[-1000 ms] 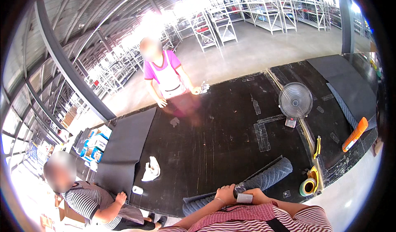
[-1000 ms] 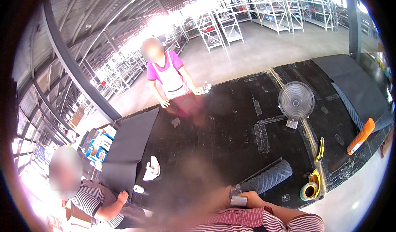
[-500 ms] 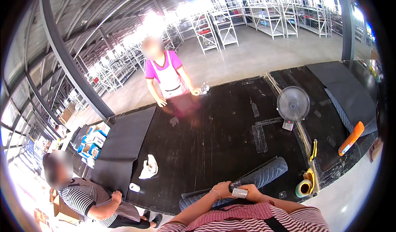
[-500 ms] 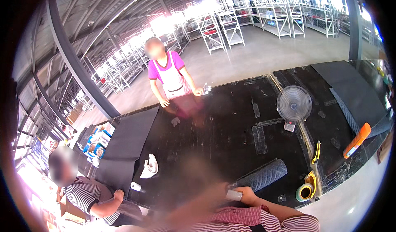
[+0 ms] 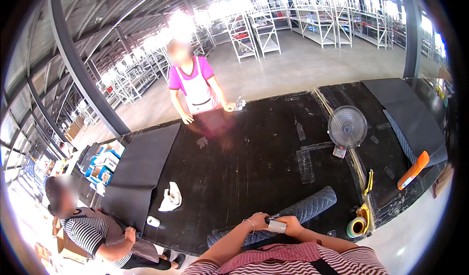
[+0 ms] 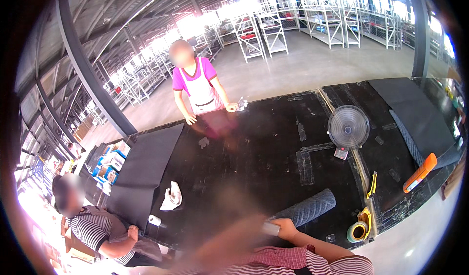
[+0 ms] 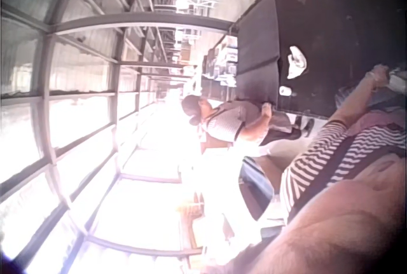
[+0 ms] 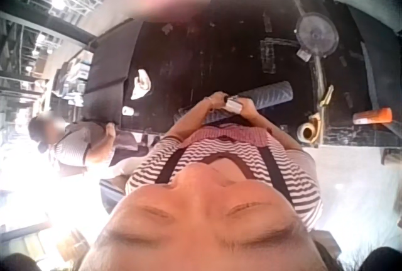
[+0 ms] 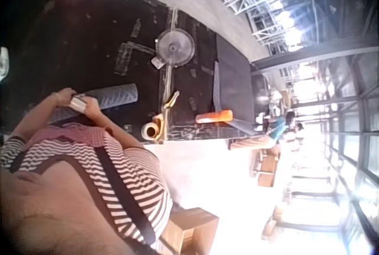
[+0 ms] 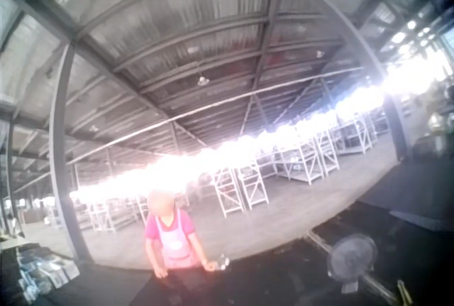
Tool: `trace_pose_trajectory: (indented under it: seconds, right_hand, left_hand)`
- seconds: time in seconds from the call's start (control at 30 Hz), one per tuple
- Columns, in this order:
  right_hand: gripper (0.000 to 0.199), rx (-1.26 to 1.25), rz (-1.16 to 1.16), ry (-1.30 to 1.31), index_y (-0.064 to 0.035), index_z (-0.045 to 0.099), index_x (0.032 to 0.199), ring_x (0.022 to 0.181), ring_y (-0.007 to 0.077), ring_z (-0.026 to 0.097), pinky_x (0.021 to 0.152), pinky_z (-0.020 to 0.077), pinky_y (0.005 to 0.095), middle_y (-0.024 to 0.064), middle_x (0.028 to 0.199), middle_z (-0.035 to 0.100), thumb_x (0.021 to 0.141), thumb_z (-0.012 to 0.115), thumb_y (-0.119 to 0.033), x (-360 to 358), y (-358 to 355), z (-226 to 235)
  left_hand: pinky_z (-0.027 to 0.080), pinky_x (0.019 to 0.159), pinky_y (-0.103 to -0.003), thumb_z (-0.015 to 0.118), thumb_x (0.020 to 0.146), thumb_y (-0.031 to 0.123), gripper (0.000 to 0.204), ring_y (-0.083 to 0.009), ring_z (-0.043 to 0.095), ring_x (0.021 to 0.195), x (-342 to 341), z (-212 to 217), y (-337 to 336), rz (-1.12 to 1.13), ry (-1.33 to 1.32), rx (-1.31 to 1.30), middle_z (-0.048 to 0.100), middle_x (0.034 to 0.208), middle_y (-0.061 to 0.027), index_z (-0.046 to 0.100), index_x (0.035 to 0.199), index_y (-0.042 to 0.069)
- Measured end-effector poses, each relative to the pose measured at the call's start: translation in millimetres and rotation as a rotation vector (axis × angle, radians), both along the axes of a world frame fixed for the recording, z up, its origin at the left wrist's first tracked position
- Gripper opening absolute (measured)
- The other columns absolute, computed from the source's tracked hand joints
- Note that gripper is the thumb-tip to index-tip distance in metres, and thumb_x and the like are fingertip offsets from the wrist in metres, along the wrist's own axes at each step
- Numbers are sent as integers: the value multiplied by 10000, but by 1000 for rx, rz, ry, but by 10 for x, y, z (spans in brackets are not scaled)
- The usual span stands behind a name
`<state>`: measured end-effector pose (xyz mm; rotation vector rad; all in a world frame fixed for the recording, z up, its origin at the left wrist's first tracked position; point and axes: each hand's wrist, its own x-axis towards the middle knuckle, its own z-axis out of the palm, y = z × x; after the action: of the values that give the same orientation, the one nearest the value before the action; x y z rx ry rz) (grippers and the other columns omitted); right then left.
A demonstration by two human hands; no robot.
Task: The person picks up a foam sheet from a table, rolls it tightly by hand, secures it with adhesive tape, and places the finished roll into a cardboard box containing other rolls.
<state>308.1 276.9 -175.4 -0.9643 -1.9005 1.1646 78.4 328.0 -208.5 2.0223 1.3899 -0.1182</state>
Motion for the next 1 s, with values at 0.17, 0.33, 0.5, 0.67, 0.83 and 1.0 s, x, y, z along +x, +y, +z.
trace_pose_trajectory:
  seconds: [0.17, 0.33, 0.5, 0.67, 0.83, 1.0]
  right_hand:
    - [245, 110, 3, -100, -71, 763, 1070, 925, 310, 747, 817, 582, 364, 156, 1002, 759, 844, 766, -166, -75, 165, 170]
    - [232, 196, -16, -114, -73, 761, 1052, 897, 315, 742, 797, 584, 378, 149, 971, 756, 844, 746, -174, -185, 430, 32]
    - [236, 172, 16, -160, -74, 765, 1052, 895, 309, 743, 796, 585, 377, 144, 965, 757, 846, 740, -186, -274, 649, 117]
    - [237, 153, -15, -154, -79, 770, 1055, 899, 305, 745, 798, 587, 373, 147, 976, 758, 866, 722, -214, -327, 689, 39]
    - [253, 185, -15, -240, -89, 773, 1077, 919, 295, 747, 811, 591, 366, 140, 997, 761, 877, 720, -235, -332, 738, -169]
    - [294, 153, 4, -129, -90, 754, 1156, 979, 267, 747, 860, 587, 350, 136, 1057, 761, 874, 735, -173, -322, 810, -177]
  left_hand:
    - [475, 1060, -436, 795, 761, 504, 688, -372, 600, 1215, -107, 16, 99, 23, -43, -31, 650, 1280, -201, 674, 1315, 113]
    - [501, 1025, -435, 800, 749, 521, 668, -343, 618, 1187, -115, 408, -102, 186, -52, 249, 673, 1220, -169, 694, 1270, 117]
    - [473, 1027, -461, 758, 765, 584, 738, -323, 607, 1198, 126, 294, -400, 291, 117, 516, 649, 1264, -157, 651, 1279, 66]
    - [293, 1156, -572, 738, 744, 687, 1087, -320, 433, 1405, 297, 804, -711, 267, 288, 530, 501, 1450, -177, 390, 1475, -39]
    - [325, 1127, -562, 808, 676, 670, 1111, -315, 452, 1380, 410, 1052, -696, 199, 371, 408, 520, 1417, -158, 415, 1456, -17]
    - [401, 1058, -510, 836, 656, 626, 973, -282, 569, 1225, 398, 958, -605, 208, 367, 499, 594, 1257, -111, 514, 1349, 23]
